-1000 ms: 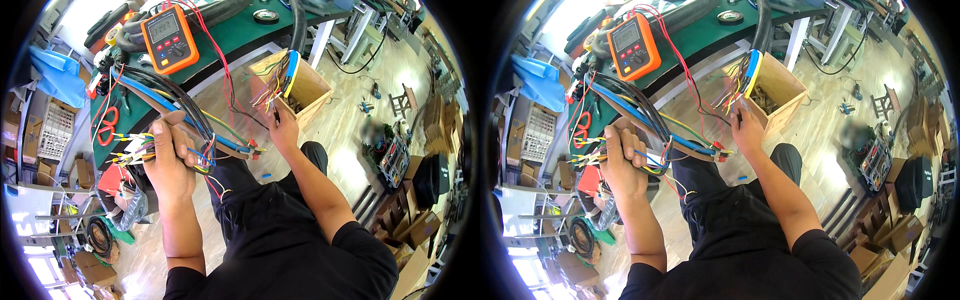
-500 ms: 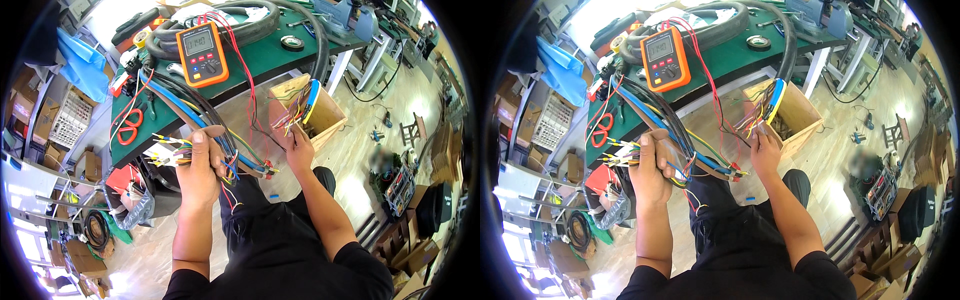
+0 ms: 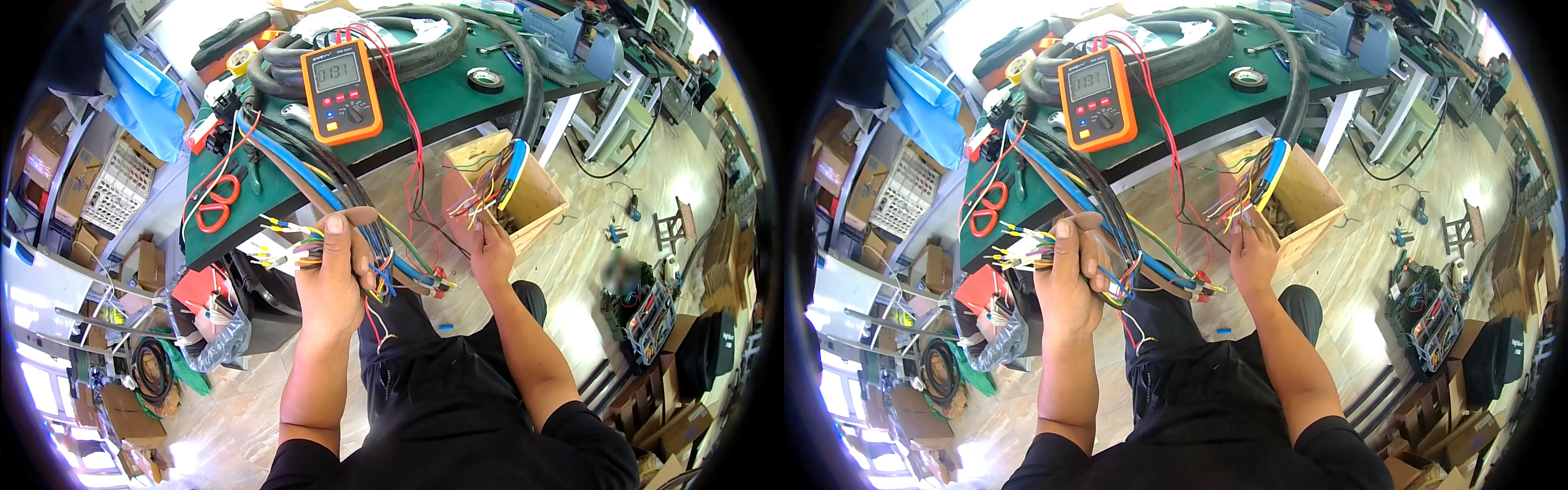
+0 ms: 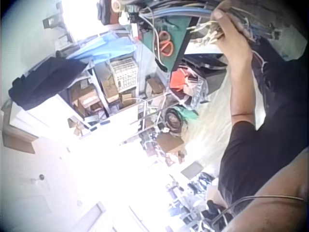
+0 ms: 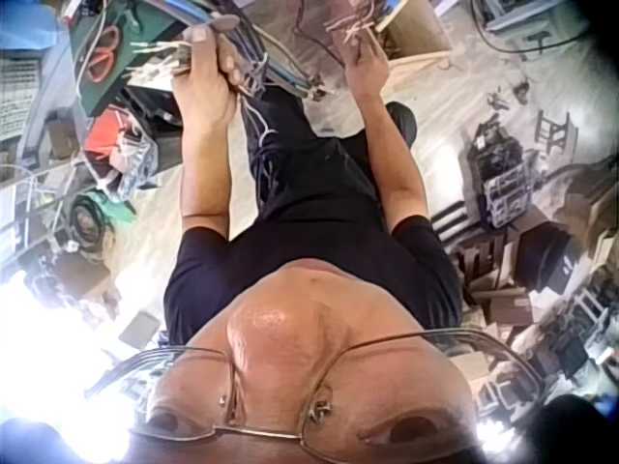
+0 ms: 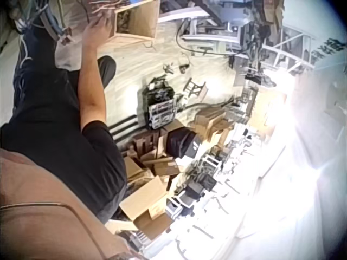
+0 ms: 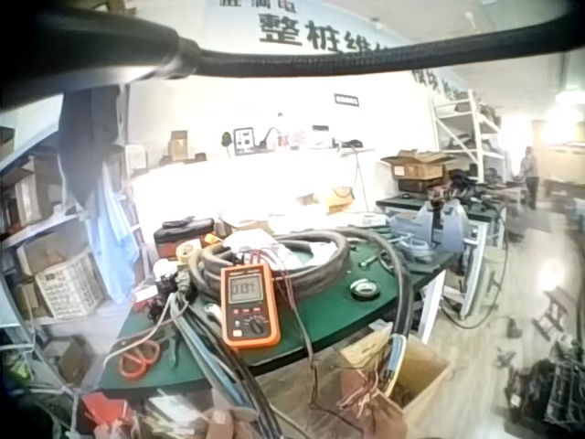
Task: The person holds a bundle of wires, isolates individual wires, and uses a multimeter probe to test electrical connections while monitoring the digital display on the multimeter.
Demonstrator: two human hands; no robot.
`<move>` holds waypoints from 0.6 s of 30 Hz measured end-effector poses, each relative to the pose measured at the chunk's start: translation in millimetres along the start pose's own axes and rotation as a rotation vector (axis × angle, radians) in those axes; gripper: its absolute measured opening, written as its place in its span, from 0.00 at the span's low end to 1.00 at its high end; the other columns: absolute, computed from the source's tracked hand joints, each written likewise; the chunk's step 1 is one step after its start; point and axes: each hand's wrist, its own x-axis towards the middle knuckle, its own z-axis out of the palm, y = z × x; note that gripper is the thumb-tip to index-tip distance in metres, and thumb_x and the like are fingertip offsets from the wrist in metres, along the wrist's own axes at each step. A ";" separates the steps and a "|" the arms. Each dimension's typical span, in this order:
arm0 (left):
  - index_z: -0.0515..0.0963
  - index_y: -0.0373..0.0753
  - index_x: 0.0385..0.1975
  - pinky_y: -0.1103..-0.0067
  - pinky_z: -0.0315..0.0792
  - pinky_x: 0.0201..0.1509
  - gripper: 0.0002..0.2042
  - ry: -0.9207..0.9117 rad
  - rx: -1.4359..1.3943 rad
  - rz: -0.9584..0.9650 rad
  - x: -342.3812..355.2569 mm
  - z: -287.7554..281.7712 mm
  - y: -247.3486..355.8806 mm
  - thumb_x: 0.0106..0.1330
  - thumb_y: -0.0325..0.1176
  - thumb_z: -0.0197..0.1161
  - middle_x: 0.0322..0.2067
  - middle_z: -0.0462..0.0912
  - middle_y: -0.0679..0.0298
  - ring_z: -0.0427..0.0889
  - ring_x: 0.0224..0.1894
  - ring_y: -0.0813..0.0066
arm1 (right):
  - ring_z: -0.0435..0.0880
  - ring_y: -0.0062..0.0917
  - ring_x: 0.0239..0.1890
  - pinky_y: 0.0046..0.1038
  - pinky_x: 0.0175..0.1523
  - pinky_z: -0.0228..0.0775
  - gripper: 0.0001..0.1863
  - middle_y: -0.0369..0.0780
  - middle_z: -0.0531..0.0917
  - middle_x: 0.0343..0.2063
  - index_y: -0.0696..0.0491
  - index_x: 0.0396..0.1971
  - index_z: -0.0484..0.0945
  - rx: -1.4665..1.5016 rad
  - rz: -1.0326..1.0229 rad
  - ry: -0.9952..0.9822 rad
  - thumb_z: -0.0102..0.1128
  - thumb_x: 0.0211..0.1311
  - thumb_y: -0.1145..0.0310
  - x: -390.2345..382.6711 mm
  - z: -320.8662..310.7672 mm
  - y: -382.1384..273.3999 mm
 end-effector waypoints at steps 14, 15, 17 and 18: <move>0.76 0.29 0.38 0.87 0.58 0.16 0.20 -0.008 -0.006 0.005 0.2 1.0 0.0 0.74 0.45 0.50 0.14 0.66 0.71 0.63 0.12 0.87 | 0.82 0.42 0.38 0.38 0.43 0.73 0.13 0.46 0.83 0.34 0.56 0.37 0.81 -0.033 -0.044 -0.004 0.52 0.66 0.64 0.2 1.3 1.5; 0.76 0.29 0.38 0.87 0.58 0.16 0.20 -0.009 -0.007 0.006 0.4 0.5 -0.4 0.74 0.45 0.50 0.14 0.66 0.71 0.63 0.12 0.87 | 0.81 0.41 0.36 0.38 0.41 0.72 0.11 0.45 0.82 0.32 0.56 0.37 0.82 -0.026 -0.069 0.020 0.54 0.65 0.65 0.6 1.4 0.6; 0.76 0.29 0.38 0.87 0.58 0.16 0.20 -0.008 -0.010 0.006 0.5 0.5 -0.7 0.74 0.44 0.50 0.14 0.66 0.71 0.63 0.12 0.87 | 0.79 0.40 0.31 0.39 0.37 0.71 0.09 0.43 0.80 0.27 0.56 0.37 0.82 -0.012 -0.118 0.067 0.56 0.62 0.68 2.3 1.8 -1.4; 0.76 0.30 0.38 0.87 0.58 0.16 0.20 -0.006 -0.011 0.005 0.3 0.7 -0.5 0.74 0.44 0.50 0.14 0.66 0.71 0.63 0.12 0.87 | 0.79 0.39 0.31 0.39 0.37 0.71 0.09 0.43 0.81 0.27 0.56 0.37 0.82 -0.017 -0.120 0.067 0.56 0.62 0.69 2.4 1.9 -1.0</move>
